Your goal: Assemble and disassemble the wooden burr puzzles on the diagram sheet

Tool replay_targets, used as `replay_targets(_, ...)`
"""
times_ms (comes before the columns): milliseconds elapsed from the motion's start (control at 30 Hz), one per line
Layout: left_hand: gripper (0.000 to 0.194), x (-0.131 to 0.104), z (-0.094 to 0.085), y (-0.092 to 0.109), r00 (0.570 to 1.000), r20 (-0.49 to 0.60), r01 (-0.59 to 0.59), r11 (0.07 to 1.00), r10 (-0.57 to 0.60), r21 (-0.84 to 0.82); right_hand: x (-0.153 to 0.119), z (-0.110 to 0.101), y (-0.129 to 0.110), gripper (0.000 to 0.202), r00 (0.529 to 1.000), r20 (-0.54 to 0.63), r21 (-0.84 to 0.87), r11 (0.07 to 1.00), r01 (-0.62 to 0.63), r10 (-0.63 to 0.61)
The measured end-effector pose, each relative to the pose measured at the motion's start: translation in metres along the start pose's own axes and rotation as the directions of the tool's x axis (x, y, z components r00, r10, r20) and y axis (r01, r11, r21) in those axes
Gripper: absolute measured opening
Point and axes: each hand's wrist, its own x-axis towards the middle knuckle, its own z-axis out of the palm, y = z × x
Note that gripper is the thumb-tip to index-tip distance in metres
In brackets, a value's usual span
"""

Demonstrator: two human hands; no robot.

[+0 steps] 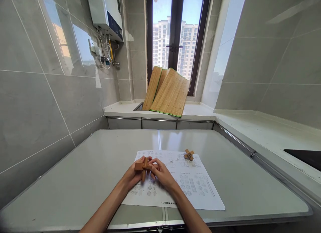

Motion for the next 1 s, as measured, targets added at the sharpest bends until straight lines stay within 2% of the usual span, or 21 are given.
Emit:
replay_targets(67,0.031,0.002,-0.004,0.0,0.999,-0.043,-0.002,1.0,0.002,-0.002,0.0,0.0,-0.002,0.043,0.998,0.058,0.004,1.0,-0.01,0.01)
replay_targets(133,0.032,0.003,-0.006,0.0,0.999,-0.041,0.015,1.0,-0.014,0.013,-0.001,0.0,-0.003,0.044,0.994,0.101,0.026,0.999,-0.031,0.028)
replay_targets(300,0.035,0.002,-0.004,0.0,0.997,-0.074,0.032,0.999,-0.029,0.039,-0.004,-0.001,-0.005,0.042,0.983,0.151,0.109,0.986,-0.125,0.108)
replay_targets(433,0.047,0.004,-0.002,-0.002,0.991,-0.128,-0.016,0.989,0.035,0.15,-0.005,-0.003,-0.005,0.037,0.966,0.14,0.344,0.904,-0.254,0.218)
replay_targets(533,0.053,0.008,-0.005,-0.004,0.972,-0.172,-0.124,0.972,0.159,0.198,-0.002,-0.01,-0.003,0.033,0.968,0.031,0.491,0.84,-0.232,0.249)
replay_targets(600,0.051,0.011,-0.009,-0.006,0.952,-0.218,-0.175,0.966,0.215,0.191,0.001,-0.018,0.0,0.029,0.973,-0.048,0.532,0.83,-0.166,0.225)
replay_targets(667,0.049,0.012,-0.014,-0.007,0.93,-0.29,-0.177,0.966,0.227,0.19,0.004,-0.028,0.005,0.025,0.964,-0.172,0.588,0.806,-0.066,0.204)
replay_targets(733,0.049,0.013,-0.017,-0.007,0.916,-0.343,-0.142,0.968,0.208,0.208,0.006,-0.041,0.01,0.021,0.916,-0.351,0.637,0.767,0.08,0.196)
replay_targets(800,0.049,0.012,-0.019,-0.007,0.912,-0.359,-0.116,0.965,0.197,0.234,0.007,-0.054,0.015,0.018,0.872,-0.453,0.632,0.757,0.167,0.185)
replay_targets(933,0.048,0.012,-0.019,-0.007,0.913,-0.359,-0.11,0.963,0.197,0.247,0.006,-0.075,0.023,0.016,0.814,-0.561,0.58,0.772,0.259,0.149)
replay_targets(1000,0.047,0.012,-0.018,-0.006,0.916,-0.351,-0.113,0.963,0.196,0.243,0.006,-0.08,0.026,0.016,0.8,-0.586,0.553,0.785,0.279,0.129)
